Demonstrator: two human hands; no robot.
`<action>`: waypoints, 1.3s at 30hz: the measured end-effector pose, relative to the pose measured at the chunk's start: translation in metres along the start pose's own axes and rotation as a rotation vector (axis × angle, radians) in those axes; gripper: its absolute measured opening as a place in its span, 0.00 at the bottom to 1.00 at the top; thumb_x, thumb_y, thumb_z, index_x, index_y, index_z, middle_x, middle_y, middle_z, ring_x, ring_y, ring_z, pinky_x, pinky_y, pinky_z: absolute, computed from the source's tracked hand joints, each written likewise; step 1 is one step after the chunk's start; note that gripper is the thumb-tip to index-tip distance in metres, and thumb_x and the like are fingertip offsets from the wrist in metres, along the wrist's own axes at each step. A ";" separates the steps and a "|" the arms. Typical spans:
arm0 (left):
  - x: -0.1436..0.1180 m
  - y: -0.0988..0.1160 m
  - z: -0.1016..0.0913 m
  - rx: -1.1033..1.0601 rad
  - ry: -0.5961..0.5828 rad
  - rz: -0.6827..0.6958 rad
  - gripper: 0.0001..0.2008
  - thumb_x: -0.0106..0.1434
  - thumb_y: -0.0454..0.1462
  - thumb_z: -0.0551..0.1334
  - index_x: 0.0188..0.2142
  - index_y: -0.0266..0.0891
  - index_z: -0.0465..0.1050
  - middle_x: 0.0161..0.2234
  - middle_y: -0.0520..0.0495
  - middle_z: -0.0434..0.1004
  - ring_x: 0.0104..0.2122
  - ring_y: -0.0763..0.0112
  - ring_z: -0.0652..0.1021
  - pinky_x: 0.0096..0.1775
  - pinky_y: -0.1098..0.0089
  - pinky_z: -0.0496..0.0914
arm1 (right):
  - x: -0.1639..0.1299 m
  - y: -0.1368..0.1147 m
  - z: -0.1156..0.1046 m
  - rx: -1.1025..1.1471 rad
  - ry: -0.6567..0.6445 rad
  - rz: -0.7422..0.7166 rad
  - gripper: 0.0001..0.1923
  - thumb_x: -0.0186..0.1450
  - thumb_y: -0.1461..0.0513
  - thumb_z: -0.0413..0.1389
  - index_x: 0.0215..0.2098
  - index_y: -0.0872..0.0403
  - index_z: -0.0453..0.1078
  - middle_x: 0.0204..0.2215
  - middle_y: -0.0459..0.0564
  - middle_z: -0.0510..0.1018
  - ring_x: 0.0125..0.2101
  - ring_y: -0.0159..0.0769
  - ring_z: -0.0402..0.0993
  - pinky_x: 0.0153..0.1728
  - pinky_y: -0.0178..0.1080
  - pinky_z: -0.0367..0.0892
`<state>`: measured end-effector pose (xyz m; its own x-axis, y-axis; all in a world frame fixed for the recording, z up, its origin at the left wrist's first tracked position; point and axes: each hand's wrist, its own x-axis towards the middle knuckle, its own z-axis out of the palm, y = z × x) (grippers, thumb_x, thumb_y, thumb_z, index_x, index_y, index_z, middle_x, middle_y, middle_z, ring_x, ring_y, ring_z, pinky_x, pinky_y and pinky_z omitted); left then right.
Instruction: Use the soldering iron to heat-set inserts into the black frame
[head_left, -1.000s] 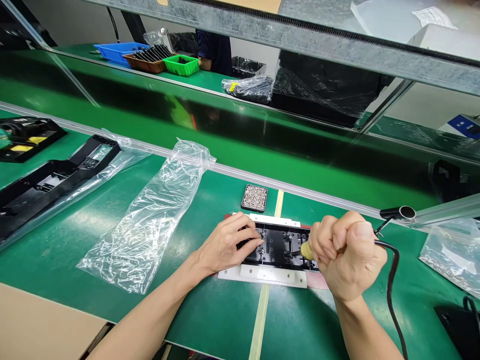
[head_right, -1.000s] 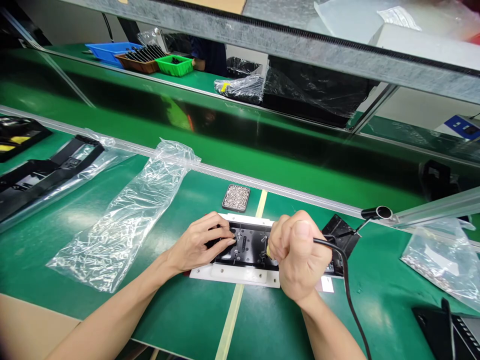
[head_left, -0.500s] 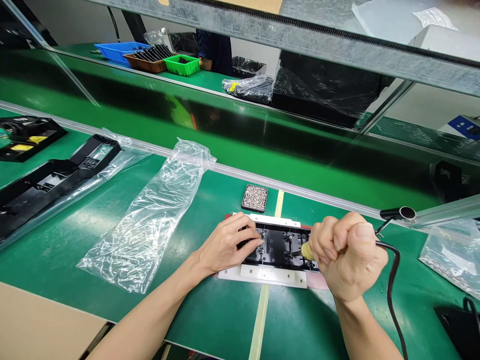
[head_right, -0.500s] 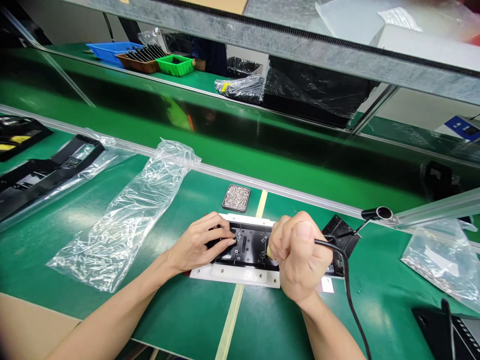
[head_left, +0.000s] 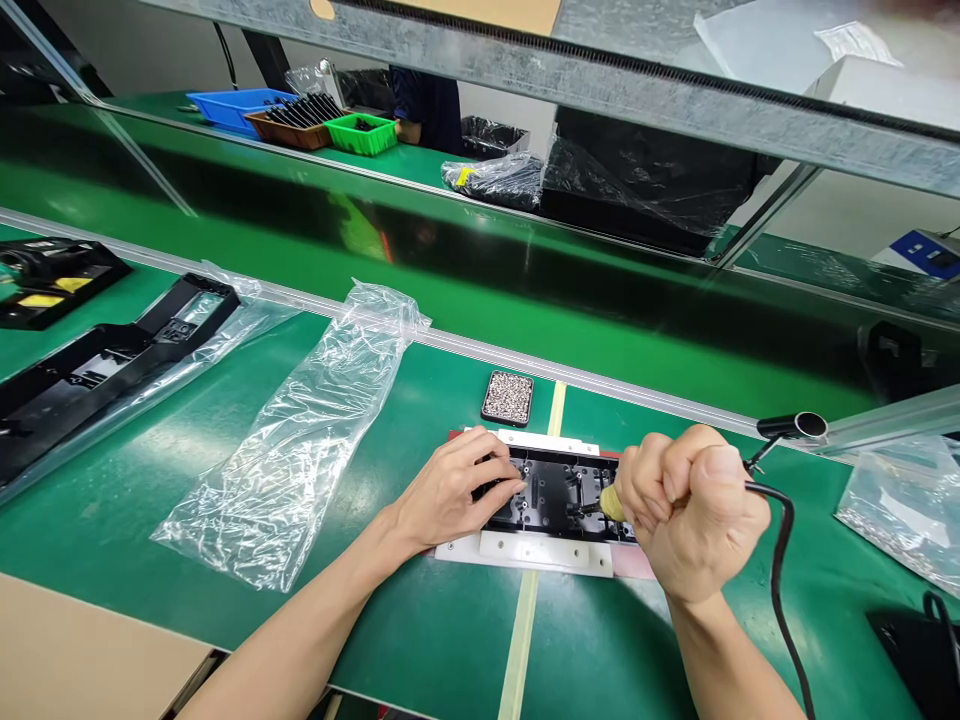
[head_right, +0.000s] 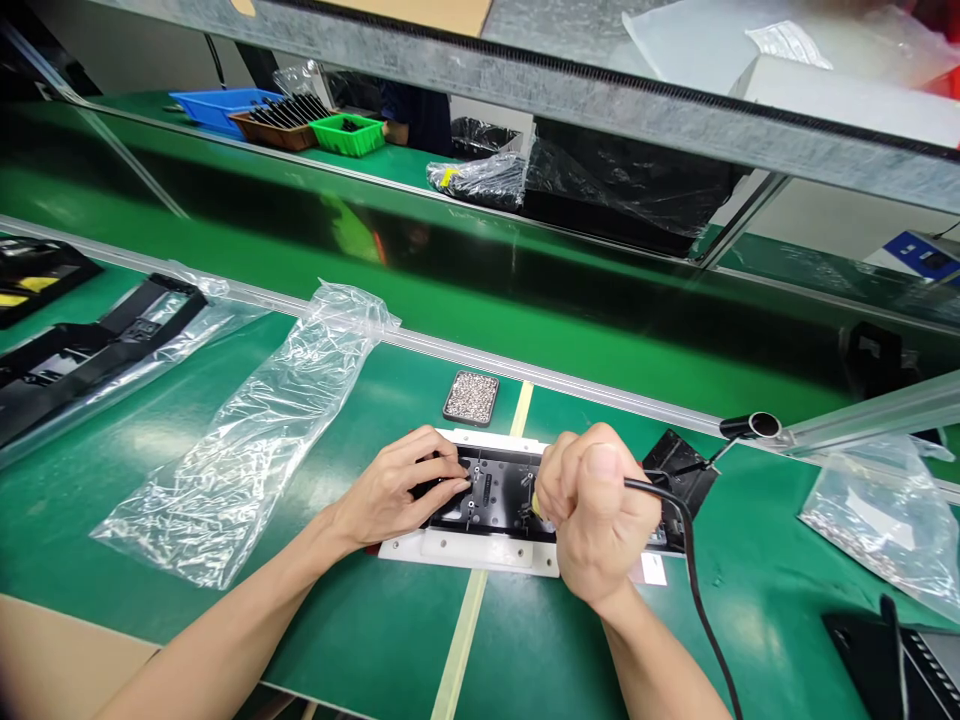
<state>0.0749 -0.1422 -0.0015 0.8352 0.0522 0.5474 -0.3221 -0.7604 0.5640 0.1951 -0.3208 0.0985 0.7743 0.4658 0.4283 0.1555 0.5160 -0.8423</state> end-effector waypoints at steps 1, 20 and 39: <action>0.000 0.000 0.000 0.001 0.000 0.000 0.06 0.75 0.35 0.64 0.42 0.38 0.80 0.39 0.44 0.76 0.39 0.65 0.74 0.41 0.62 0.71 | 0.000 0.000 0.000 0.002 -0.001 0.000 0.24 0.76 0.57 0.51 0.22 0.53 0.60 0.14 0.39 0.55 0.15 0.25 0.49 0.13 0.27 0.50; -0.001 -0.001 0.001 0.010 -0.006 -0.001 0.05 0.75 0.36 0.64 0.43 0.38 0.79 0.39 0.44 0.76 0.39 0.64 0.75 0.42 0.61 0.71 | 0.000 0.000 -0.001 -0.008 0.006 0.004 0.24 0.76 0.57 0.51 0.22 0.53 0.60 0.14 0.40 0.56 0.15 0.25 0.50 0.14 0.28 0.51; 0.000 0.000 0.000 0.013 -0.007 -0.001 0.06 0.75 0.36 0.64 0.42 0.38 0.80 0.39 0.44 0.76 0.39 0.64 0.74 0.42 0.61 0.71 | -0.001 0.000 0.000 -0.010 0.004 -0.006 0.23 0.76 0.57 0.51 0.22 0.53 0.61 0.14 0.39 0.56 0.15 0.25 0.49 0.13 0.28 0.50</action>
<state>0.0747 -0.1418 -0.0015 0.8383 0.0485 0.5430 -0.3157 -0.7688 0.5561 0.1949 -0.3212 0.0981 0.7760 0.4594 0.4322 0.1665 0.5117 -0.8428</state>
